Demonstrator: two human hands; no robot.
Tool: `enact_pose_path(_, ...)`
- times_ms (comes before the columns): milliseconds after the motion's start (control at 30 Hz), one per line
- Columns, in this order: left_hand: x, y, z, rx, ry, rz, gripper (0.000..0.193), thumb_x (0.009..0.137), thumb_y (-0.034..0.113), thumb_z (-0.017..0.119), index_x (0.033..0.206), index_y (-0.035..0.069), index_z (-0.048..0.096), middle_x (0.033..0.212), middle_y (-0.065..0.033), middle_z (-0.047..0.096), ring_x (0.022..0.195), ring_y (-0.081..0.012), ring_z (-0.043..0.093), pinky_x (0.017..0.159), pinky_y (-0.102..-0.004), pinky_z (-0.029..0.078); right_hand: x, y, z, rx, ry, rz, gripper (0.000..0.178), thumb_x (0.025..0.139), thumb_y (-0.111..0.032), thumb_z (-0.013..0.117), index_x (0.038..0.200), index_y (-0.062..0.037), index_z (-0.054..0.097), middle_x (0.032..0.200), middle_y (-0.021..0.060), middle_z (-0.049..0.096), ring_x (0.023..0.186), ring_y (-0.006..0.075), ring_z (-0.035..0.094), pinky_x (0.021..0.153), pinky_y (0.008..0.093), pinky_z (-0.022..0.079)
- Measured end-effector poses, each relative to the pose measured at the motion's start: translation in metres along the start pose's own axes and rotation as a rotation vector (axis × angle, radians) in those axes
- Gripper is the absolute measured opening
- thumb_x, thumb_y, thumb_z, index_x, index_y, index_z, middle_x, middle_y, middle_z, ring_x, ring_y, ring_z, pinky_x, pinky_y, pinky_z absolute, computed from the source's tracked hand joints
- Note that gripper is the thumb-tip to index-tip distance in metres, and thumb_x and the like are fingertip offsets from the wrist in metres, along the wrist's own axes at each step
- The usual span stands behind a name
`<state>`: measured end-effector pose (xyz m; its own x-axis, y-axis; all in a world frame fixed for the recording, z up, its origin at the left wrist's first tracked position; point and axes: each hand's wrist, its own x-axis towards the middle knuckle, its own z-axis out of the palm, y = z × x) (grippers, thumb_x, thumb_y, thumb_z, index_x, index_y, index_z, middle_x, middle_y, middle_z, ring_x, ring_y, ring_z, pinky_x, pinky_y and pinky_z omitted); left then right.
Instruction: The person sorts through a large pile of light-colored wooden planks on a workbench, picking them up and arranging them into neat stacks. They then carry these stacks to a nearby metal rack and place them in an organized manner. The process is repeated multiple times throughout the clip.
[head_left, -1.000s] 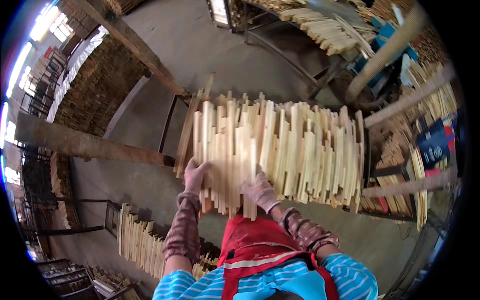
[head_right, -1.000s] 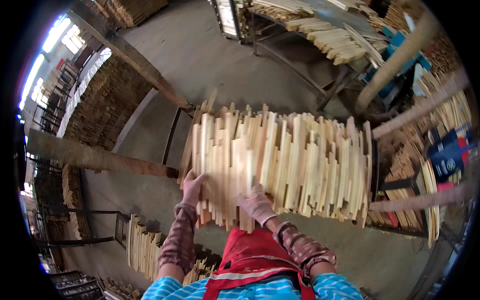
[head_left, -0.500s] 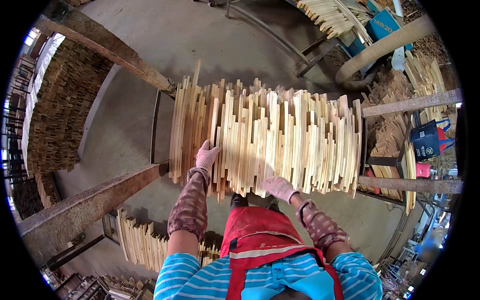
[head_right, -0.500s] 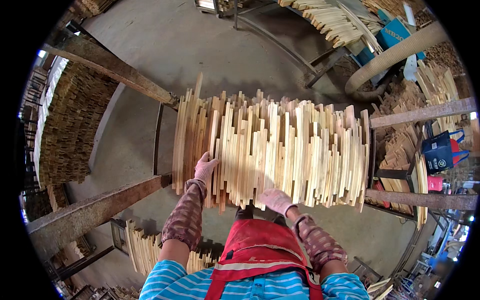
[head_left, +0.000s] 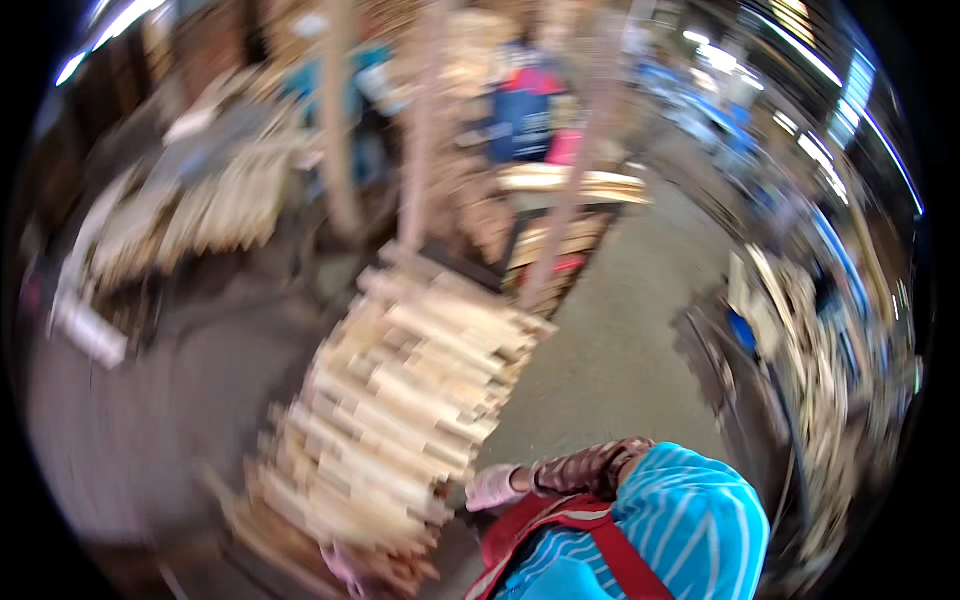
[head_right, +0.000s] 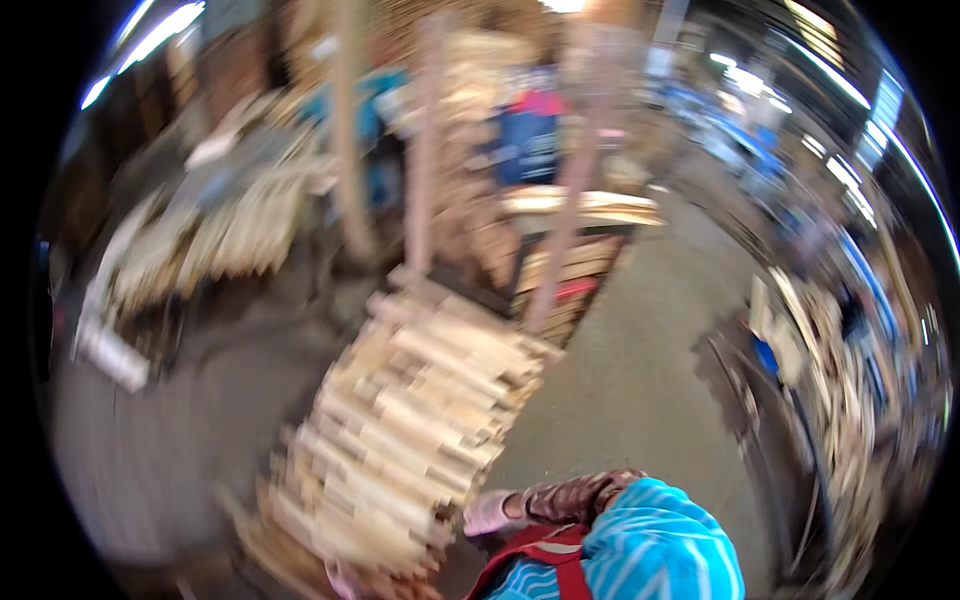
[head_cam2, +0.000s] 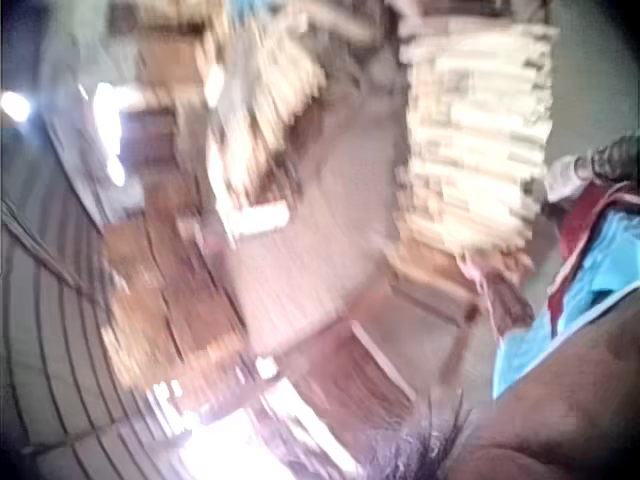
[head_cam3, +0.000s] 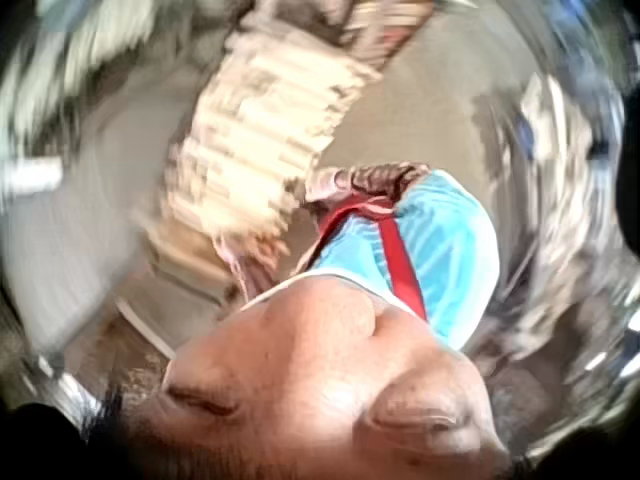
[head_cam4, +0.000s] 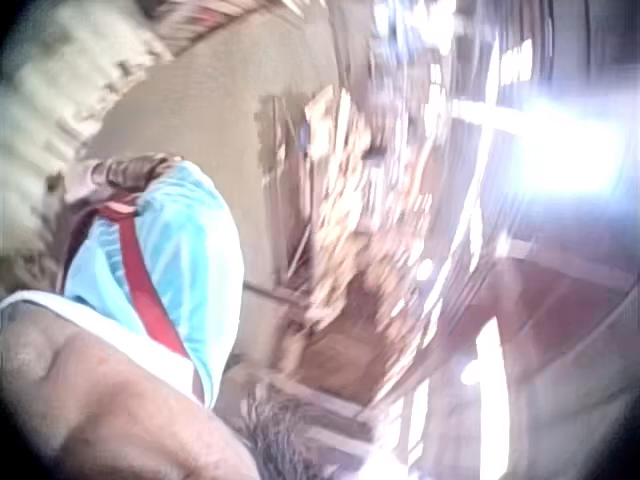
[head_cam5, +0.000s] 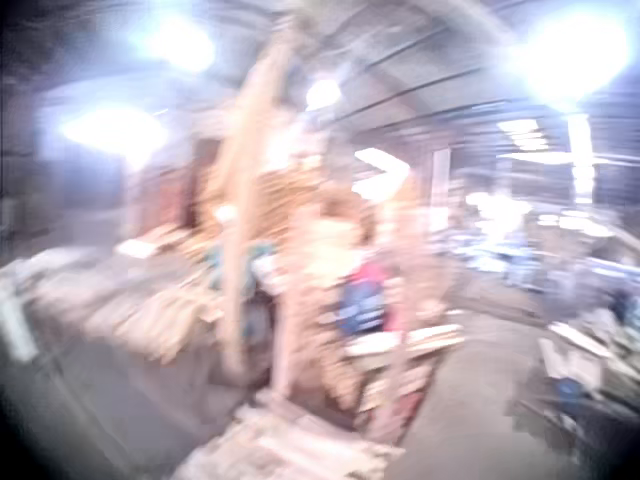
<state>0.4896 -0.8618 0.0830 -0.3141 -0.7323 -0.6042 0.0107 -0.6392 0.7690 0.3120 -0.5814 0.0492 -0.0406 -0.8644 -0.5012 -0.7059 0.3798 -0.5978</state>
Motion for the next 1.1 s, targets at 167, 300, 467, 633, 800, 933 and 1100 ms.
enact_pose_path(167,-0.008,-0.051,0.142,0.329,-0.41,0.057,0.024,0.094,0.01,0.059,0.117,0.012,0.054,0.105,-0.0059,0.057,0.09,-0.0203,0.056,0.073,-0.04,0.049,-0.086,0.037,0.001,0.224,0.134,0.401,0.046,0.091,-0.044,0.052,0.107,-0.005,0.071,0.103,0.0193,0.071,0.1,0.0391,0.066,0.087,0.0483,0.051)
enact_pose_path(300,-0.048,-0.113,0.218,0.557,-0.649,0.025,0.018,0.093,0.011,0.059,0.11,0.013,0.053,0.099,-0.0046,0.055,0.085,-0.0195,0.054,0.069,-0.039,0.047,-0.185,0.072,0.003,0.374,0.288,0.553,0.047,0.091,-0.044,0.052,0.109,-0.0054,0.07,0.105,0.02,0.07,0.101,0.0388,0.066,0.088,0.0482,0.05)
enact_pose_path(467,-0.117,-0.227,0.294,0.88,-0.891,-0.066,0.011,0.093,0.013,0.058,0.102,0.014,0.051,0.092,-0.003,0.052,0.08,-0.0184,0.052,0.065,-0.0379,0.044,-0.318,0.147,0.071,0.602,0.442,0.671,0.052,0.093,-0.045,0.05,0.116,-0.0018,0.067,0.113,0.0212,0.069,0.108,0.0387,0.064,0.094,0.0487,0.049)
enact_pose_path(633,-0.177,-0.34,0.341,1.218,-1.046,-0.145,0.008,0.092,0.014,0.057,0.093,0.014,0.049,0.085,-0.0014,0.049,0.074,-0.0174,0.049,0.06,-0.0367,0.041,-0.422,0.208,0.135,0.7,0.556,0.802,0.055,0.093,-0.048,0.05,0.121,-0.0028,0.066,0.124,0.021,0.066,0.118,0.0391,0.06,0.1,0.0484,0.047)
enact_pose_path(800,-0.216,-0.44,0.393,1.517,-1.247,-0.219,0.013,0.092,0.016,0.057,0.084,0.015,0.047,0.078,0.0002,0.046,0.069,-0.0163,0.047,0.056,-0.0355,0.039,-0.512,0.258,0.195,0.626,0.879,0.821,0.037,0.095,-0.034,0.051,0.117,-0.0083,0.065,0.116,0.0201,0.065,0.109,0.0396,0.063,0.092,0.0484,0.051)
enact_pose_path(933,-0.236,-0.501,0.462,1.681,-1.318,-0.249,0.018,0.092,0.017,0.056,0.077,0.016,0.045,0.072,0.0015,0.043,0.064,-0.0155,0.045,0.052,-0.0345,0.036,-0.582,0.267,0.191,0.18,1.036,0.791,0.019,0.092,-0.02,0.053,0.103,-0.0109,0.064,0.103,0.0163,0.064,0.099,0.0366,0.066,0.079,0.0436,0.056)
enact_pose_path(1100,-0.249,-0.593,0.577,1.356,-1.437,-0.774,0.026,0.091,0.019,0.055,0.068,0.017,0.043,0.065,0.0031,0.04,0.059,-0.0144,0.043,0.047,-0.0333,0.034,-0.685,0.294,0.233,0.442,1.261,1.053,0.021,0.092,-0.021,0.052,0.102,-0.0114,0.066,0.107,0.0147,0.066,0.099,0.0358,0.066,0.079,0.0429,0.056)
